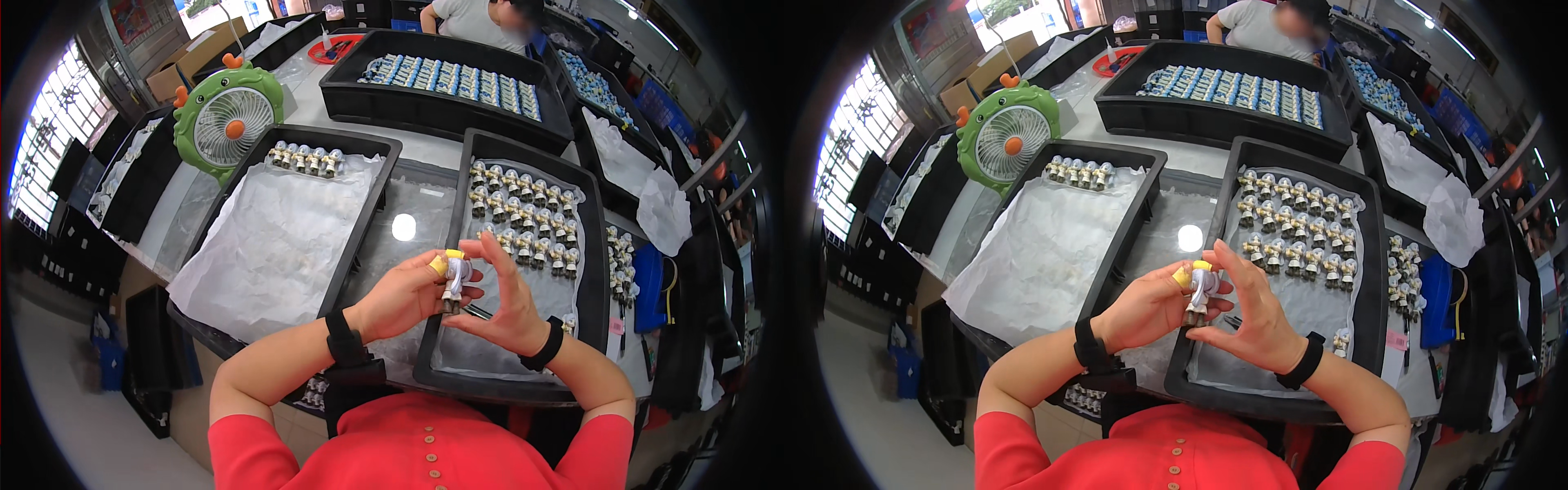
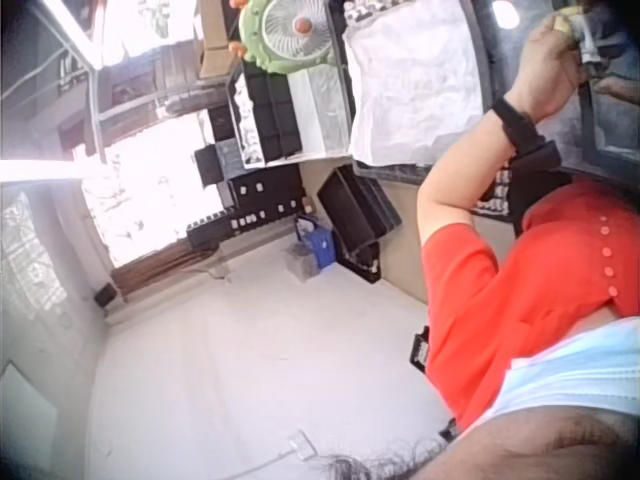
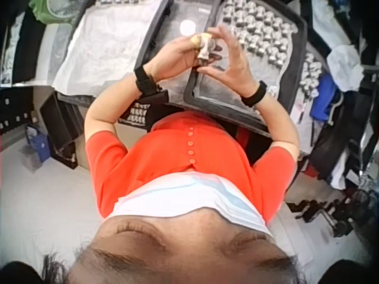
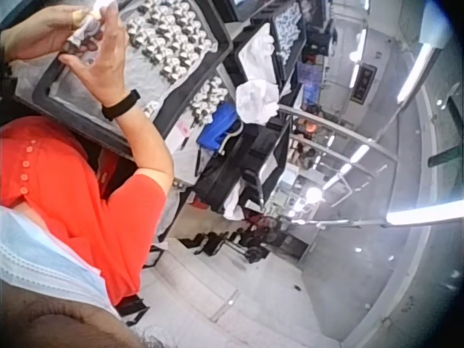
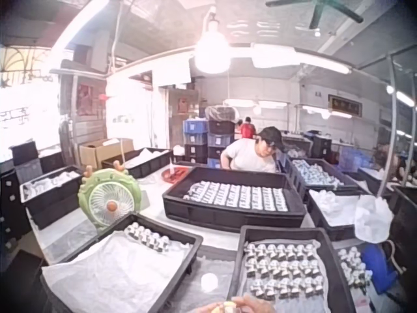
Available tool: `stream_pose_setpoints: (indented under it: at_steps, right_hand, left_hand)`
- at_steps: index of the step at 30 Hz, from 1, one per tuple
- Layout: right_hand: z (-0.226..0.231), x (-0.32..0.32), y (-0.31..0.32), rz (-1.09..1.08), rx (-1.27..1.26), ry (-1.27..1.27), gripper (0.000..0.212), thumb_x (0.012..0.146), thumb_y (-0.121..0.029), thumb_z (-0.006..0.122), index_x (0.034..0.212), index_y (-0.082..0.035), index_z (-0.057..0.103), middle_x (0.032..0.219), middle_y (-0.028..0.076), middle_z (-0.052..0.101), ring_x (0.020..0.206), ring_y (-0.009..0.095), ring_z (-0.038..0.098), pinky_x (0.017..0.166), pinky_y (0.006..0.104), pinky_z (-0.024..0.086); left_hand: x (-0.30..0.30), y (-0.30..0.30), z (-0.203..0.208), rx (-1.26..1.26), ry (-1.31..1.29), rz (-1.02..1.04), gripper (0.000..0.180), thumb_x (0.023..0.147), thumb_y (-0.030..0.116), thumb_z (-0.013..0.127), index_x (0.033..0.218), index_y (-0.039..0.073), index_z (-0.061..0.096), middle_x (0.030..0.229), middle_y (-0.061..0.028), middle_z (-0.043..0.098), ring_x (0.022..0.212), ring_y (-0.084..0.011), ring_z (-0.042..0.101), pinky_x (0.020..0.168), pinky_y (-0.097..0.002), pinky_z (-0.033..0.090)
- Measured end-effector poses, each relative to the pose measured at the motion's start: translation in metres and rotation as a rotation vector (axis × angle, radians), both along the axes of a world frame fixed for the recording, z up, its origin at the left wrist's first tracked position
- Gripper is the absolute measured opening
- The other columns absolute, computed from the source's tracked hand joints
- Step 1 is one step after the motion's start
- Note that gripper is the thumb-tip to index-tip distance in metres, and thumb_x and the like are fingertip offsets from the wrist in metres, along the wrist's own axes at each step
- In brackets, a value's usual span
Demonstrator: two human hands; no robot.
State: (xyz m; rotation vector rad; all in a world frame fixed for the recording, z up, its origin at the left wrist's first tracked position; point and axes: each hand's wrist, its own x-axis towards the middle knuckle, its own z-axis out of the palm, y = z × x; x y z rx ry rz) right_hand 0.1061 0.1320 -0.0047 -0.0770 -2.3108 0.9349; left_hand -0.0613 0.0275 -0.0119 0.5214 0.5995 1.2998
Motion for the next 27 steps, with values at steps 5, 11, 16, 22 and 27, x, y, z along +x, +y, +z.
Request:
stream_pose_setpoints:
  at_steps: [5,11,16,22,27]
  right_hand:
    - [-0.002,0.001,0.000,-0.012,-0.030,-0.042,0.112,0.059,-0.017,0.088,0.147,-0.006,0.020,0.130,0.014,0.050,0.117,0.030,0.049,0.100,0.0405,0.037]
    - [-0.002,0.001,0.002,-0.009,-0.021,-0.065,0.113,0.059,-0.017,0.088,0.148,-0.006,0.018,0.125,0.013,0.054,0.116,0.029,0.050,0.101,0.0405,0.037]
    - [-0.001,0.002,0.003,0.000,-0.055,-0.095,0.116,0.060,-0.015,0.088,0.148,-0.006,0.013,0.120,0.014,0.057,0.117,0.027,0.053,0.103,0.0414,0.037]
    - [-0.005,0.000,0.005,-0.017,-0.089,-0.097,0.111,0.059,-0.021,0.088,0.147,-0.007,0.021,0.124,0.011,0.056,0.116,0.028,0.048,0.101,0.0406,0.035]
    - [-0.004,0.002,0.006,-0.027,-0.051,-0.092,0.109,0.058,-0.018,0.088,0.146,-0.006,0.023,0.125,0.011,0.056,0.115,0.028,0.049,0.101,0.0405,0.036]
  left_hand:
    - [-0.001,0.002,0.000,-0.011,-0.059,-0.011,0.044,0.102,0.030,0.035,0.138,0.005,0.037,0.126,-0.0136,0.050,0.116,-0.0316,0.053,0.098,-0.0382,0.046]
    - [0.001,0.001,0.005,-0.024,-0.044,-0.024,0.045,0.102,0.028,0.034,0.139,0.003,0.035,0.128,-0.0156,0.050,0.117,-0.0315,0.053,0.099,-0.0391,0.046]
    - [0.001,0.003,0.004,-0.018,-0.053,-0.038,0.045,0.101,0.028,0.034,0.139,0.003,0.035,0.127,-0.0162,0.050,0.116,-0.0309,0.054,0.099,-0.0390,0.045]
    - [-0.002,0.001,0.002,-0.019,-0.038,-0.044,0.046,0.102,0.030,0.034,0.140,0.004,0.034,0.127,-0.0150,0.050,0.114,-0.0295,0.055,0.098,-0.0389,0.045]
    - [-0.002,0.001,-0.006,-0.006,-0.042,-0.043,0.044,0.101,0.030,0.039,0.138,0.007,0.037,0.124,-0.0113,0.052,0.112,-0.0268,0.056,0.094,-0.0380,0.046]
